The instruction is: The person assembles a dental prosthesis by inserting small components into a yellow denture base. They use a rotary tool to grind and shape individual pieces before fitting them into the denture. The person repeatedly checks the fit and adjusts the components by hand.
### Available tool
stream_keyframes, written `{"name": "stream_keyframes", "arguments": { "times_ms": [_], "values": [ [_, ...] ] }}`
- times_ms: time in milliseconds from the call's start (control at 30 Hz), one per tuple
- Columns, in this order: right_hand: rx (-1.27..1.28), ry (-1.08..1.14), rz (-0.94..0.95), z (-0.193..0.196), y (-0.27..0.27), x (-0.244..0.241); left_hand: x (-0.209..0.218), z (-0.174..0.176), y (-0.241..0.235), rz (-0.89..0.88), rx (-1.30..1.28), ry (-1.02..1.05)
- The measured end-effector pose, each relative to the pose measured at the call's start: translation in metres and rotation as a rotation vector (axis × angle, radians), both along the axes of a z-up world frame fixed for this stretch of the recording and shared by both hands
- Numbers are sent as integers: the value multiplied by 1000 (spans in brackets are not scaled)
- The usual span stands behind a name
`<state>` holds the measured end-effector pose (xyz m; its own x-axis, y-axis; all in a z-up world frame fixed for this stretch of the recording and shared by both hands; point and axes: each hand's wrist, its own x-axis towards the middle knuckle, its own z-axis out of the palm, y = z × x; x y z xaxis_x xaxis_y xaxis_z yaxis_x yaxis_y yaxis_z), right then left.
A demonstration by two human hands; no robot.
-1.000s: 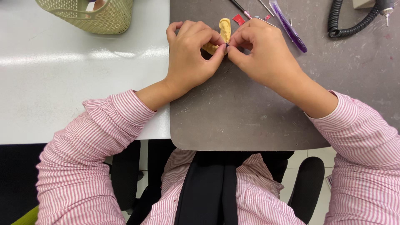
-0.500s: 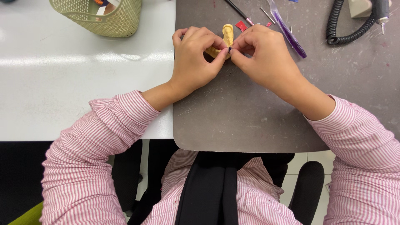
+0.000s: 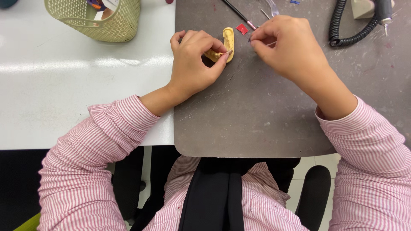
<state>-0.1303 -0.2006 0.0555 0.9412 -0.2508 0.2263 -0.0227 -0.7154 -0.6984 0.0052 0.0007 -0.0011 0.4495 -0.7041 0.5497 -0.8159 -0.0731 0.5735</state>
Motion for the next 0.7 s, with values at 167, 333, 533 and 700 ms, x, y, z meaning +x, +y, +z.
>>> {"name": "stream_keyframes", "arguments": {
  "times_ms": [167,333,533,700],
  "values": [
    [-297,-14,109,4,-10,6,5,0,2,-44,30,56],
    [-361,-216,424,-13,-12,22,17,3,5,-89,83,116],
    [-389,-285,501,-25,-22,28,22,2,7,-126,110,125],
    [-311,-323,519,-26,-15,26,23,1,8,-146,104,124]
  ]
}}
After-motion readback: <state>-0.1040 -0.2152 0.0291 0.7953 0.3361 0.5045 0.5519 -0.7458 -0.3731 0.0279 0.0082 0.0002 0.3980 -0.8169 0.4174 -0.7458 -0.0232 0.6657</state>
